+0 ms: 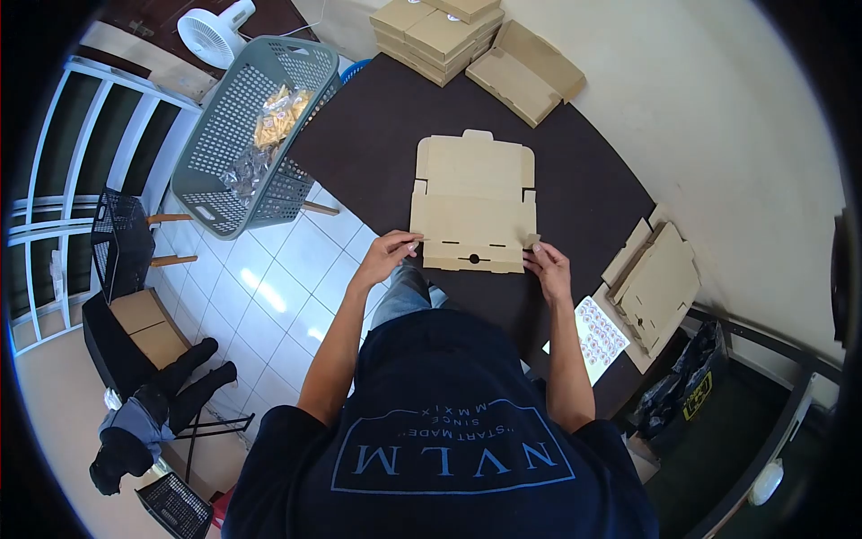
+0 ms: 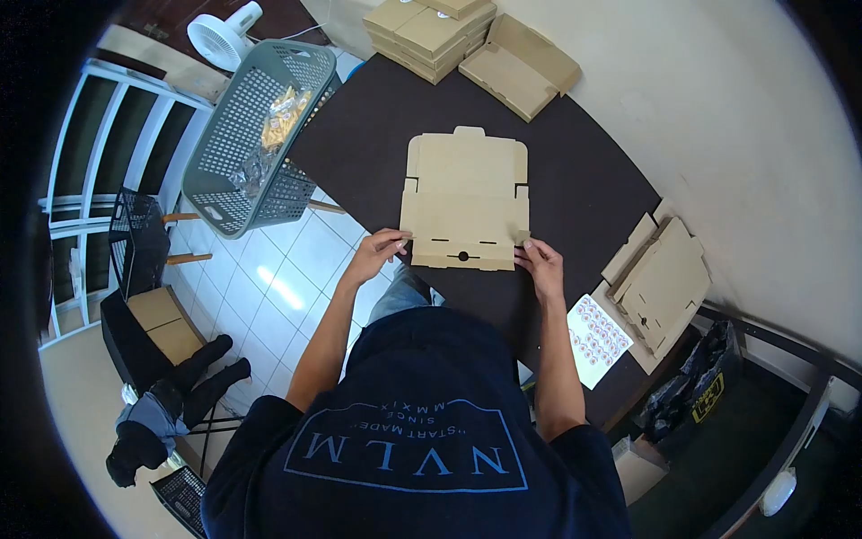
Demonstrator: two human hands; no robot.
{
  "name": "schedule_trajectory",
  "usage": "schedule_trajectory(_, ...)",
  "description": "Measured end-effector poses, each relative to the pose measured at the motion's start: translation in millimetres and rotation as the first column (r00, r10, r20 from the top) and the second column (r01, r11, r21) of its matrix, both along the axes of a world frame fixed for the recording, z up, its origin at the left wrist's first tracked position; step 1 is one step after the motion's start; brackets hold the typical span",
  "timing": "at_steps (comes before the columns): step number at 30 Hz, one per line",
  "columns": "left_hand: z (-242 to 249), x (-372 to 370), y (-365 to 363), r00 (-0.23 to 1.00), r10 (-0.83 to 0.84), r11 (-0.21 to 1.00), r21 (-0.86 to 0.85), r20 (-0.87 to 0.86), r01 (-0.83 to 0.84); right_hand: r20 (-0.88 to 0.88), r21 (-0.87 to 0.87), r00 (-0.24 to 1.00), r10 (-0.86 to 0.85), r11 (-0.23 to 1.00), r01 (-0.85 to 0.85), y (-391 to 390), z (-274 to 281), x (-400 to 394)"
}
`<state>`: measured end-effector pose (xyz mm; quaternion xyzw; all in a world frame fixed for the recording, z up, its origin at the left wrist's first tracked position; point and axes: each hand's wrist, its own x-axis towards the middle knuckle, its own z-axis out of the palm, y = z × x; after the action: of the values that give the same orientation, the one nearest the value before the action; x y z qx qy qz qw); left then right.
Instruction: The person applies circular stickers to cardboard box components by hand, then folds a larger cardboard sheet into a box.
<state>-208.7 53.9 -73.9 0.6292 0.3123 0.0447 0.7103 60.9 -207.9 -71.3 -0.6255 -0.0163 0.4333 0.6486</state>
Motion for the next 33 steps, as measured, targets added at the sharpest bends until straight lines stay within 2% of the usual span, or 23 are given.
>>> schedule_trajectory(1,0.4,-0.7,-2.4,1.000,-0.002,1.000,-0.002,-0.001,0.002,0.040,-0.020,0.999,-0.018,1.000,0.018,1.5,-5.4,-2.5)
schedule_trajectory(2,0.9,-1.1,-5.0,0.999,-0.020,0.997,0.075,0.035,0.017,0.038,-0.023,0.999,-0.020,1.000,0.021,2.7,-10.4,-4.2)
schedule_trajectory(3,0.3,-1.5,-7.5,0.997,-0.040,0.988,0.151,0.071,0.029,0.294,-0.134,0.954,0.064,0.991,-0.025,6.1,-12.8,-6.5)
schedule_trajectory(4,0.4,-1.4,-9.6,0.997,-0.042,0.988,0.148,0.070,0.031,0.517,-0.253,0.839,0.170,0.967,-0.040,13.2,-5.8,-12.2)
schedule_trajectory(5,0.6,-0.8,-10.8,0.996,-0.078,0.974,0.218,0.052,0.065,0.610,-0.318,0.758,0.230,0.948,-0.032,17.2,3.2,-16.4)
schedule_trajectory(6,1.8,0.0,-12.1,0.993,-0.113,0.953,0.286,0.032,0.100,0.610,-0.319,0.759,0.229,0.947,-0.029,22.0,11.1,-21.6)
schedule_trajectory(7,12.9,2.5,-15.1,0.993,-0.115,0.953,0.285,0.032,0.101,0.657,-0.345,0.700,0.280,0.937,-0.051,25.6,16.1,-25.9)
schedule_trajectory(9,37.6,6.0,-23.1,0.978,-0.149,0.900,0.390,-0.145,0.195,0.685,-0.445,0.585,0.434,0.885,-0.135,30.5,28.7,-29.6)
schedule_trajectory(10,46.4,7.8,-26.6,0.978,-0.150,0.900,0.390,-0.147,0.197,0.684,-0.445,0.586,0.434,0.885,-0.135,30.9,28.2,-31.7)
schedule_trajectory(12,57.6,11.1,-34.0,0.964,-0.161,0.792,0.555,-0.212,0.254,0.742,-0.496,0.418,0.524,0.849,-0.183,30.8,27.8,-36.3)
schedule_trajectory(13,57.2,12.1,-36.8,0.964,-0.162,0.793,0.554,-0.213,0.255,0.717,-0.499,0.464,0.520,0.848,-0.179,31.1,27.9,-38.0)
schedule_trajectory(14,56.3,13.4,-39.3,0.958,-0.167,0.741,0.611,-0.232,0.278,0.716,-0.500,0.464,0.521,0.847,-0.179,30.6,28.5,-38.6)
schedule_trajectory(15,54.7,14.4,-40.7,0.953,-0.170,0.685,0.665,-0.252,0.298,0.731,-0.520,0.424,0.535,0.839,-0.162,31.5,32.5,-39.1)
schedule_trajectory(16,47.0,15.0,-41.7,0.953,-0.168,0.684,0.666,-0.252,0.297,0.745,-0.537,0.381,0.548,0.831,-0.144,33.3,34.8,-39.4)
schedule_trajectory(18,32.9,16.9,-43.6,0.980,-0.114,0.653,0.730,-0.166,0.200,0.777,-0.504,0.375,0.505,0.857,-0.109,35.1,34.3,-41.7)
schedule_trajectory(19,30.7,16.9,-43.6,0.979,-0.118,0.654,0.729,-0.166,0.202,0.807,-0.471,0.367,0.463,0.879,-0.073,34.7,34.3,-43.4)
schedule_trajectory(21,29.6,18.9,-41.2,0.980,-0.107,0.762,0.620,-0.168,0.189,0.834,-0.455,0.338,0.435,0.890,-0.024,36.3,31.2,-48.4)
schedule_trajectory(23,31.4,21.8,-41.6,0.982,-0.106,0.785,0.592,-0.159,0.180,0.858,-0.436,0.309,0.410,0.900,0.017,34.0,24.6,-53.4)
schedule_trajectory(26,37.2,23.6,-37.5,0.982,-0.118,0.804,0.566,-0.149,0.183,0.803,-0.501,0.343,0.488,0.864,-0.054,30.7,19.1,-57.9)
schedule_trajectory(28,40.8,22.2,-35.1,0.978,-0.138,0.802,0.563,-0.155,0.202,0.794,-0.507,0.313,0.521,0.852,-0.132,29.2,31.7,-62.8)
schedule_trajectory(29,42.7,22.2,-31.9,0.979,-0.152,0.842,0.501,-0.136,0.200,0.794,-0.506,0.315,0.520,0.853,-0.132,28.2,39.2,-65.2)
schedule_trajectory(31,41.6,19.5,-25.4,0.979,-0.163,0.878,0.435,-0.120,0.200,0.809,-0.536,0.177,0.561,0.826,-0.172,26.0,55.7,-72.6)
schedule_trajectory(33,37.1,18.3,-15.9,0.994,-0.105,0.915,0.392,0.009,0.093,0.795,-0.552,0.173,0.582,0.811,-0.195,20.3,52.2,-74.4)
